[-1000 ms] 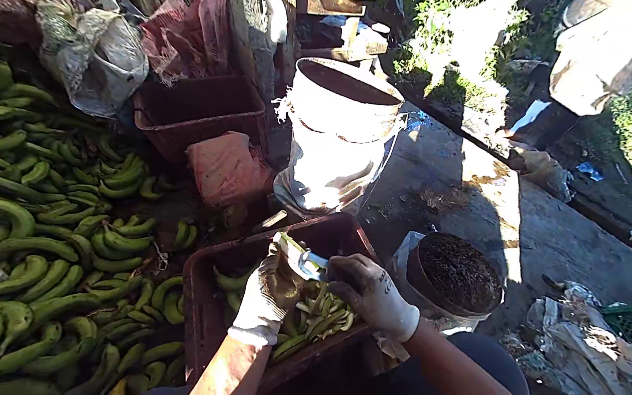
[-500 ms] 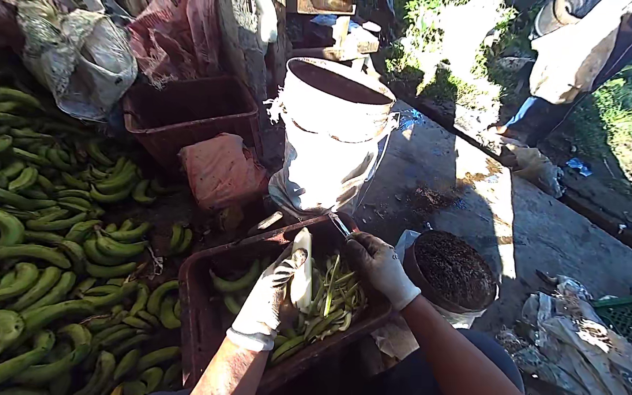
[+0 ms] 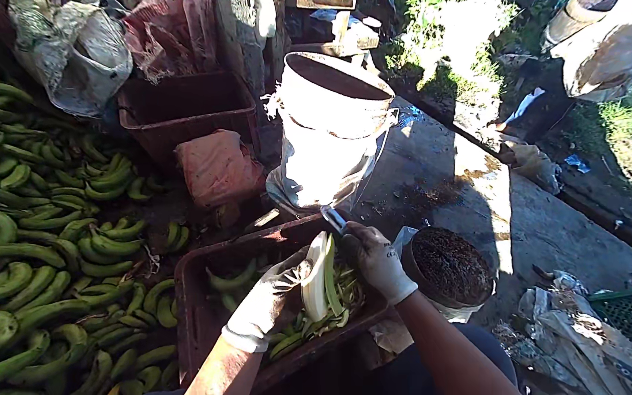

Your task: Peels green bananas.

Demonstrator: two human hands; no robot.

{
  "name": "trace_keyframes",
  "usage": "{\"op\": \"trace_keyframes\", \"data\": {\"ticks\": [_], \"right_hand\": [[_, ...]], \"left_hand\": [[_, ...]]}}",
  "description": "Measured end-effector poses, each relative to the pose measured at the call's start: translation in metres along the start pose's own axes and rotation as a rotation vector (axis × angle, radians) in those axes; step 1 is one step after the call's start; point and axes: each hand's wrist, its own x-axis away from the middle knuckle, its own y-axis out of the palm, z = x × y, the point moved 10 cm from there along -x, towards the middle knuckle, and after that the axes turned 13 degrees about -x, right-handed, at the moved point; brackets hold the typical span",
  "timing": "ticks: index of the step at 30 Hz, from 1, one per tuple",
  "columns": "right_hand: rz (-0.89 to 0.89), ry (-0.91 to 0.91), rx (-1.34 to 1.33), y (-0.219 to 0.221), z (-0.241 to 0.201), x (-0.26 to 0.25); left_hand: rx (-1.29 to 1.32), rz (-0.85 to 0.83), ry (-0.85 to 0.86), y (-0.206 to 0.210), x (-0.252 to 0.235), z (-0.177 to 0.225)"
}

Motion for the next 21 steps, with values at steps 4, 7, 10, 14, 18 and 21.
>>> {"op": "trace_keyframes", "data": {"ticks": [4, 7, 10, 14, 18, 21], "right_hand": [[0.004, 0.035, -0.155, -0.017, 0.001, 0.004], [-0.18, -0.184, -0.158, 0.006, -0.034, 0.028], [-0.313, -0.329, -0.075, 0.027, -0.051, 0.049], [-0.197, -0.296, -0.052, 0.025, -0.04, 0.031], [-0.039, 0.017, 0.004, 0.0, 0.008, -0.005], [0.008, 0.086, -0.019, -0.018, 0.019, -0.008]], "left_hand": [[0.118, 0.152, 0.06, -0.021, -0.008, 0.002], [0.3, 0.19, 0.069, -0.039, -0.012, -0.002], [0.304, 0.131, 0.068, -0.036, -0.014, -0.003], [0.028, 0.085, 0.109, -0.017, -0.006, 0.008], [-0.119, 0.022, 0.067, -0.001, -0.005, 0.009], [-0.224, 0.023, 0.079, 0.001, -0.005, 0.015]]}}
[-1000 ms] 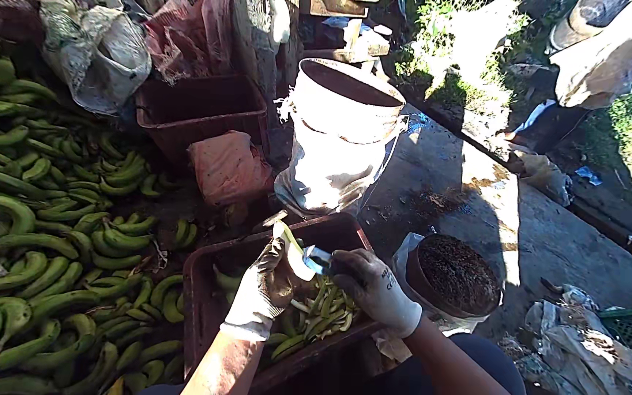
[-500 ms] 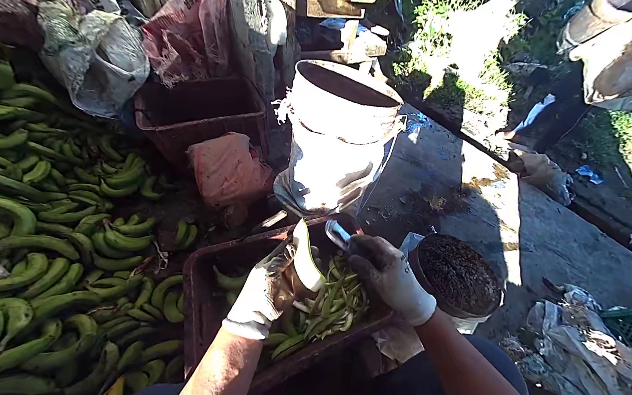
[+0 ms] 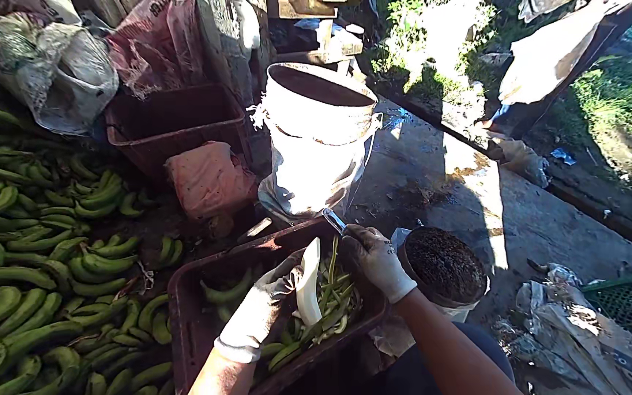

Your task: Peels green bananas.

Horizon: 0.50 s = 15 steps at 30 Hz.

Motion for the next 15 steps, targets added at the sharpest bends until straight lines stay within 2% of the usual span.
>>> {"op": "trace_keyframes", "data": {"ticks": [3, 6, 8, 10, 12, 15], "right_hand": [[0.016, -0.085, -0.082, -0.003, -0.019, 0.01], [-0.057, -0.039, -0.327, 0.018, -0.032, 0.026], [-0.165, 0.003, -0.267, 0.043, -0.037, 0.035], [-0.173, -0.023, -0.126, 0.057, -0.039, 0.04], [-0.006, -0.152, -0.133, 0.04, -0.06, 0.039], [0.355, -0.502, -0.318, -0.036, -0.15, 0.017]], "left_hand": [[-0.052, 0.071, 0.007, -0.009, -0.003, 0.0], [0.059, 0.175, 0.016, -0.013, -0.006, -0.014], [0.195, 0.166, 0.042, -0.004, -0.007, -0.018], [0.305, 0.13, 0.004, 0.006, -0.005, -0.012], [0.347, 0.104, -0.047, 0.0, -0.004, -0.002], [0.305, 0.185, 0.085, -0.051, 0.001, 0.03]]}}
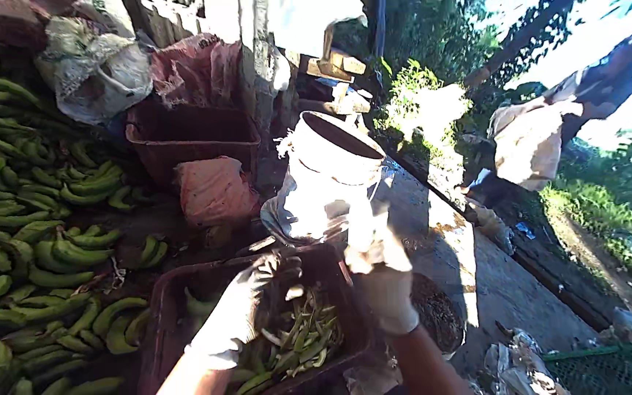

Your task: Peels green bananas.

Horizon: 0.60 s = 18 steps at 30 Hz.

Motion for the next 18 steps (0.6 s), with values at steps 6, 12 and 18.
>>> {"op": "trace_keyframes", "data": {"ticks": [6, 12, 18], "right_hand": [[0.188, -0.105, 0.119, -0.023, -0.043, -0.18], [-0.223, 0.169, 0.058, 0.133, 0.017, -0.034], [-0.735, 0.63, 0.123, 0.316, 0.144, 0.17]], "left_hand": [[-0.093, 0.532, 0.199, -0.126, 0.039, 0.078], [0.134, 0.736, 0.277, -0.203, 0.063, 0.1], [-0.008, 0.657, 0.512, -0.244, 0.02, 0.028]]}}
